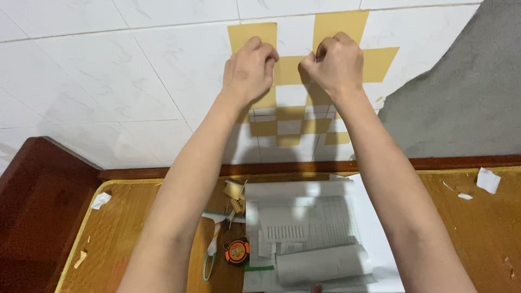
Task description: Cutting and applying small vinyl squares to a wall in a checkered pattern
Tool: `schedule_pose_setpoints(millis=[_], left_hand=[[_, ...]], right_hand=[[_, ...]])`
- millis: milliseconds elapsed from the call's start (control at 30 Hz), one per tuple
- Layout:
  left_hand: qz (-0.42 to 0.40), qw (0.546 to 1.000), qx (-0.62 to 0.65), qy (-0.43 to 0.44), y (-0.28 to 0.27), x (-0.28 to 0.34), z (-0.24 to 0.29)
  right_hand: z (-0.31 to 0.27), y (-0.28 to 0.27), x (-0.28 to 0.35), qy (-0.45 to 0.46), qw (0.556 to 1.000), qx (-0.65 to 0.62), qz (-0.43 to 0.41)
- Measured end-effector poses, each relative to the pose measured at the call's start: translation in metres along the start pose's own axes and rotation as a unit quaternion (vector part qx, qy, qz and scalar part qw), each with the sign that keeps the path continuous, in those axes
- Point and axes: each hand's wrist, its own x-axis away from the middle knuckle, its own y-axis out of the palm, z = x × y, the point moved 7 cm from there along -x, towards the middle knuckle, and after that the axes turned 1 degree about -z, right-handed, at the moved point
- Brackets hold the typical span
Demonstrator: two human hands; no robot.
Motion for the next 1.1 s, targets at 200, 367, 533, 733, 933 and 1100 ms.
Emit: schedule_pose_setpoints(millis=[200, 367, 533, 733, 933, 1100], left_hand=[[-0.057, 0.998, -0.011, -0.008, 0.012, 0.003, -0.007], [-0.077, 0.997, -0.025, 0.008, 0.014, 0.003, -0.006], [-0.107, 0.993, -0.054, -0.008, 0.024, 0.001, -0.006], [-0.122, 0.990, -0.071, -0.001, 0.020, 0.002, -0.002], [-0.130, 0.989, -0.071, 0.004, 0.022, 0.003, -0.003], [-0.128, 0.988, -0.088, 0.010, 0.024, 0.003, -0.002]], right_hand=[[0.001, -0.011, 0.002, -0.068, 0.997, 0.038, 0.010], [0.004, -0.006, 0.000, 0.001, 0.998, -0.037, -0.049], [0.001, -0.004, -0.007, 0.036, 0.996, -0.038, -0.071], [0.004, -0.009, -0.005, 0.011, 0.999, -0.021, -0.036], [0.001, -0.013, -0.004, -0.010, 0.997, -0.066, -0.025], [0.006, -0.009, -0.004, 0.021, 0.995, -0.094, -0.039]])
